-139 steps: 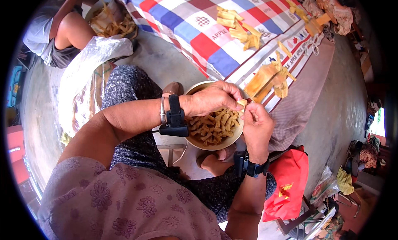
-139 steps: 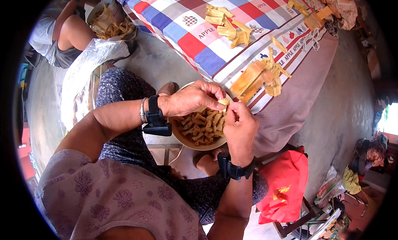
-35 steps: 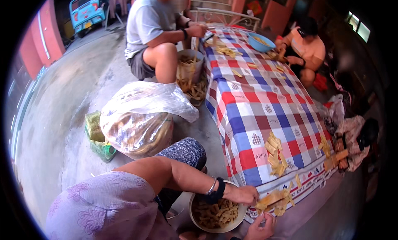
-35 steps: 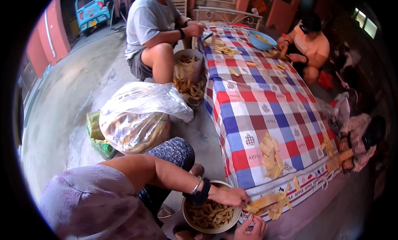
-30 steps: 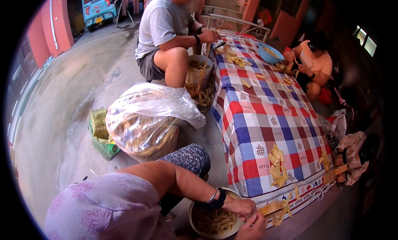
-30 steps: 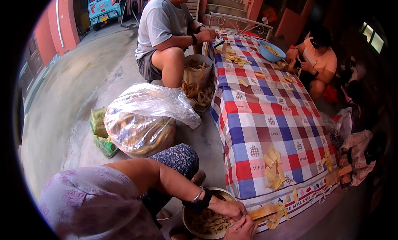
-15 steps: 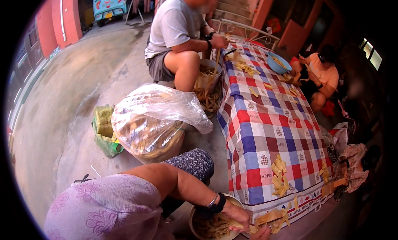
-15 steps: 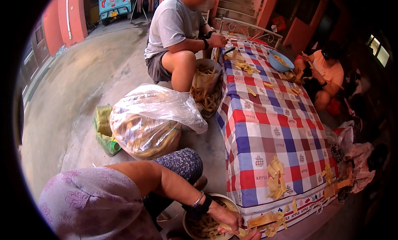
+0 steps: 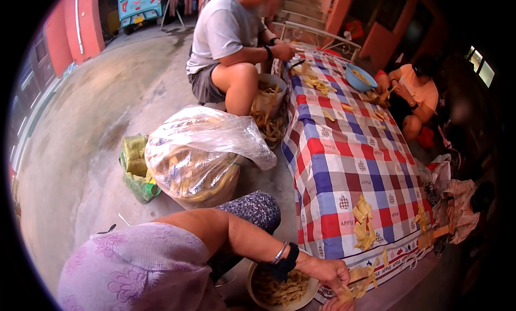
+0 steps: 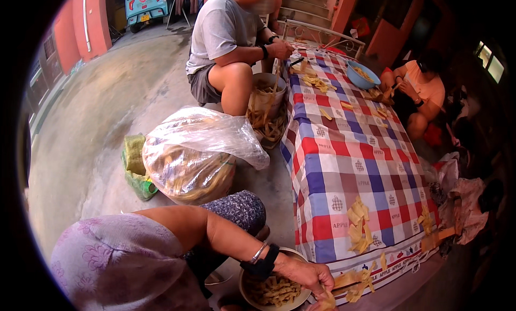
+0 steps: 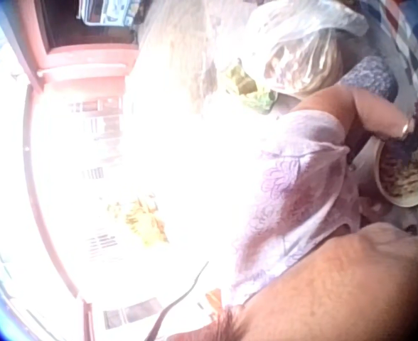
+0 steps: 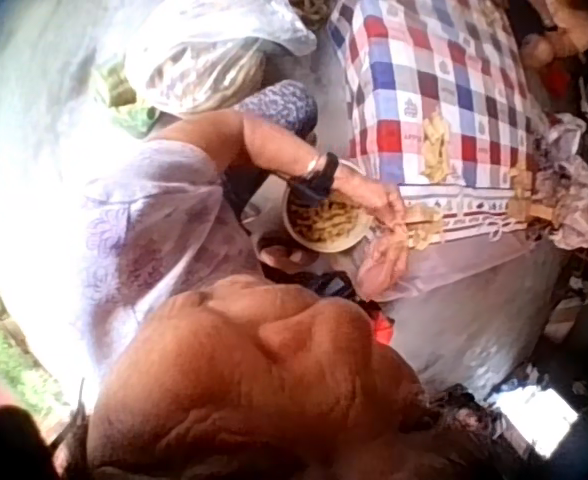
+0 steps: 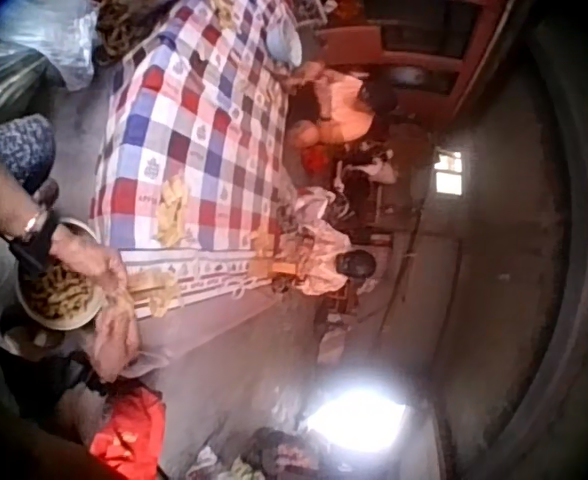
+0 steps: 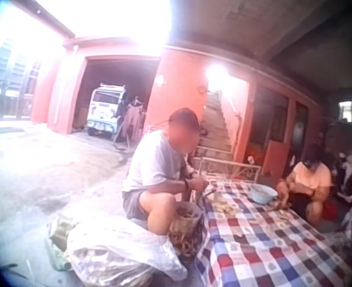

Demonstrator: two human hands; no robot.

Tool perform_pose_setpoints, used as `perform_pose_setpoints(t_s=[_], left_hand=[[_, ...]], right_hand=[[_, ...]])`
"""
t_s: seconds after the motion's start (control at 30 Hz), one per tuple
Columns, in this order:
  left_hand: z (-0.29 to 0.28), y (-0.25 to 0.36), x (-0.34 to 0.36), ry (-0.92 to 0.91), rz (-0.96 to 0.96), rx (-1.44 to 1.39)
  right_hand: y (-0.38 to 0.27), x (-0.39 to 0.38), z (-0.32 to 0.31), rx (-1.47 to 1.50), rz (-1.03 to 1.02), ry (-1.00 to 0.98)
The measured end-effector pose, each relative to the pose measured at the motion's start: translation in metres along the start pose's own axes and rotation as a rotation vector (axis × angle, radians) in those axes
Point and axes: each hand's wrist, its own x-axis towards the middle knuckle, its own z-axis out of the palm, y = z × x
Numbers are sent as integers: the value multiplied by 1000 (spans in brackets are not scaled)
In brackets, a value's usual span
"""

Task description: The person is splitting and peeling long strips of bamboo by hand, placing the resulting thin pieces into a bowl.

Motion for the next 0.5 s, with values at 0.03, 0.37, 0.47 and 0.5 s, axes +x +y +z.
perform_pose_setpoints(t_s=[0.03,0.37,0.47,0.5], left_hand=[[1,-18,7,60,36,-132],[4,-27,-5,423,-46,306],[10,-19,5,461,-3,466],[8,-19,4,453,-7,579]], right_hand=[[-3,-1,12,122,41,-32],[20,35,26,-329,-93,104],[30,34,12,-188,-110,42],[31,36,17,-139,-128,-3]])
